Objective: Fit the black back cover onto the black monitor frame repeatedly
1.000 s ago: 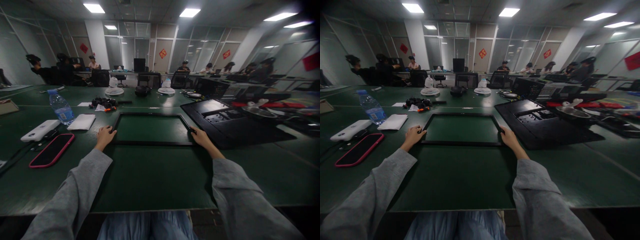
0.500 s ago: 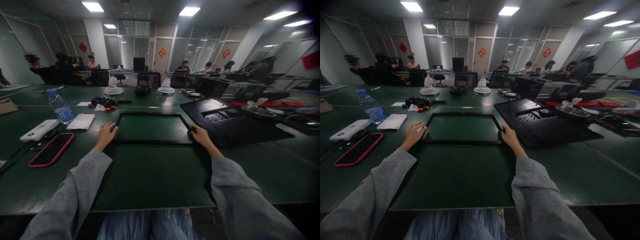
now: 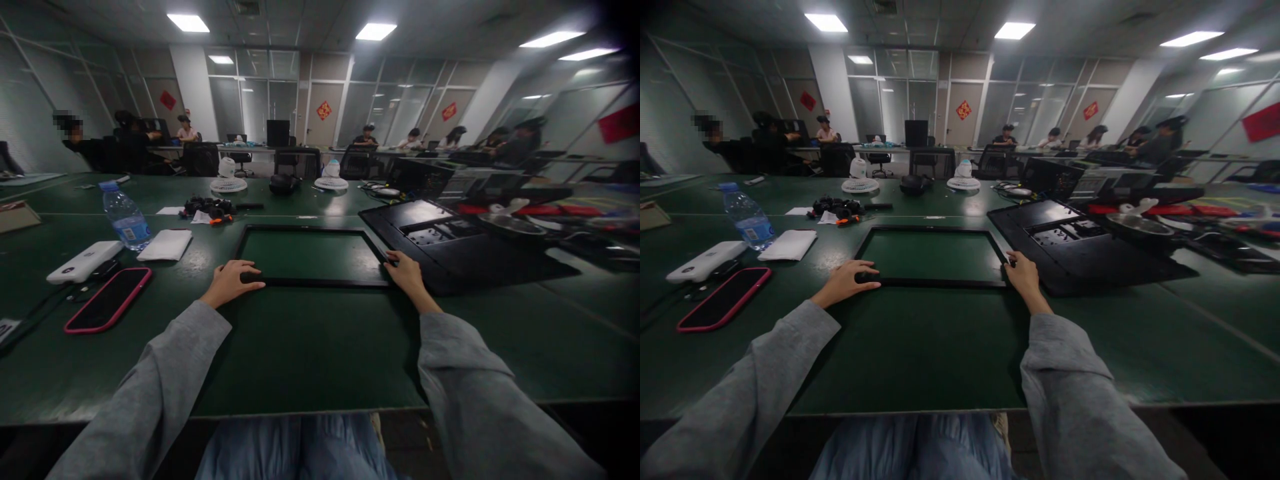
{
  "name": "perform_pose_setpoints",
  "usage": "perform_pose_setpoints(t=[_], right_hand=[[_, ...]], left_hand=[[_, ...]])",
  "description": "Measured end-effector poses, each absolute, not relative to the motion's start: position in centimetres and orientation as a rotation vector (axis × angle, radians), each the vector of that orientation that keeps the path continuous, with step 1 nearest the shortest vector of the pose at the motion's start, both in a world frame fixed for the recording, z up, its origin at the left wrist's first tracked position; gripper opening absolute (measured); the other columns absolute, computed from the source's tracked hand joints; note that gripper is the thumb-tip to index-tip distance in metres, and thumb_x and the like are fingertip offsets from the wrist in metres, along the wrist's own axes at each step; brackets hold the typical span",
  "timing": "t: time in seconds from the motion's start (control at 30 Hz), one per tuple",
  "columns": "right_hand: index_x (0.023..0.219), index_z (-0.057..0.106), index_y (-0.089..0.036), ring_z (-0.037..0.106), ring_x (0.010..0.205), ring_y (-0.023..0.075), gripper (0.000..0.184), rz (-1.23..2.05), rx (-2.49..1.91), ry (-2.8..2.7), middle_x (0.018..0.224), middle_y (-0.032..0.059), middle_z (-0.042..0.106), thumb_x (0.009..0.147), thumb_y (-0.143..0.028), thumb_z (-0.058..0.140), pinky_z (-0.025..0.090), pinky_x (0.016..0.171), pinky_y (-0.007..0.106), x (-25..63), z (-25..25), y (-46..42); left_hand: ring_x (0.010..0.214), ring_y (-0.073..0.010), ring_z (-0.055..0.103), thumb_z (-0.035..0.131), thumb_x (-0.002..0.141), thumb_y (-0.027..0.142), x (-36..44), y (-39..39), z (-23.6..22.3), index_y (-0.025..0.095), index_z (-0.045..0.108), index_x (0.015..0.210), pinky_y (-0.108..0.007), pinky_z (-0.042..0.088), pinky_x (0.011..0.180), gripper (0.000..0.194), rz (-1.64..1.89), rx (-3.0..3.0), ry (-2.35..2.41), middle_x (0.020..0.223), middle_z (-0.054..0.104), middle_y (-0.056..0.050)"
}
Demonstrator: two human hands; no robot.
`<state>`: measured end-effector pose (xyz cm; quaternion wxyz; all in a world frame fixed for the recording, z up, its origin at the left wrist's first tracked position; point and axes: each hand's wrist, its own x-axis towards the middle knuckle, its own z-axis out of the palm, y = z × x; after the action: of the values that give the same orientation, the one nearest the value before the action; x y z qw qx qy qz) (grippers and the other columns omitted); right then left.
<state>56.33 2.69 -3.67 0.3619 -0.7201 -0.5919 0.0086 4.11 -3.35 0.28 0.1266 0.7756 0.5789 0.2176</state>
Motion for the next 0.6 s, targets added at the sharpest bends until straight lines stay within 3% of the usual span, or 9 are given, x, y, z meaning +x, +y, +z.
perform_pose_setpoints(t=[0.17,0.3,0.4,0.53,0.6], right_hand=[[0.119,0.073,-0.016,0.072,0.108,0.0289,0.039,0.071,-1.774,-1.531,0.11,0.0132,0.078,0.084,-0.026,0.059,0.052,0.101,0.046,56.2,-3.7,2.6],[0.122,0.071,-0.014,0.068,0.113,0.0299,0.04,0.016,-1.723,-1.534,0.118,0.0163,0.075,0.089,-0.026,0.053,0.049,0.105,0.047,56.1,-2.7,1.7],[0.133,0.066,-0.011,0.058,0.126,0.034,0.048,-0.149,-1.781,-1.42,0.128,0.0221,0.068,0.09,-0.024,0.049,0.043,0.11,0.052,56.5,-1.1,0.3],[0.154,0.047,-0.013,0.036,0.143,0.043,0.068,-0.388,-1.898,-0.952,0.15,0.0259,0.049,0.086,-0.021,0.053,0.033,0.113,0.064,58.3,0.8,-2.3],[0.163,0.028,-0.014,0.027,0.148,0.0455,0.081,-0.468,-1.886,-0.833,0.159,0.0284,0.031,0.085,-0.018,0.05,0.026,0.113,0.07,59.6,1.3,-3.4]], left_hand=[[0.127,-0.0291,0.059,0.075,0.082,0.059,4.0,-3.1,0.0,0.03,0.078,0.098,-0.049,0.041,0.109,0.033,0.726,2.244,1.64,0.132,0.071,-0.003],[0.122,-0.0285,0.062,0.072,0.084,0.06,3.9,-3.1,0.0,0.028,0.076,0.099,-0.047,0.044,0.105,0.036,0.767,2.217,1.662,0.123,0.074,-0.004],[0.116,-0.0294,0.065,0.07,0.084,0.064,3.6,-2.9,-0.1,0.028,0.076,0.101,-0.046,0.046,0.101,0.04,0.773,2.179,1.709,0.116,0.076,-0.006],[0.108,-0.0288,0.068,0.067,0.082,0.068,3.3,-2.5,-0.3,0.027,0.077,0.102,-0.043,0.05,0.095,0.047,0.83,2.11,1.716,0.111,0.076,-0.007],[0.106,-0.0284,0.069,0.067,0.082,0.068,3.2,-2.3,-0.4,0.026,0.077,0.101,-0.041,0.051,0.093,0.047,0.888,2.076,1.695,0.11,0.077,-0.008]])
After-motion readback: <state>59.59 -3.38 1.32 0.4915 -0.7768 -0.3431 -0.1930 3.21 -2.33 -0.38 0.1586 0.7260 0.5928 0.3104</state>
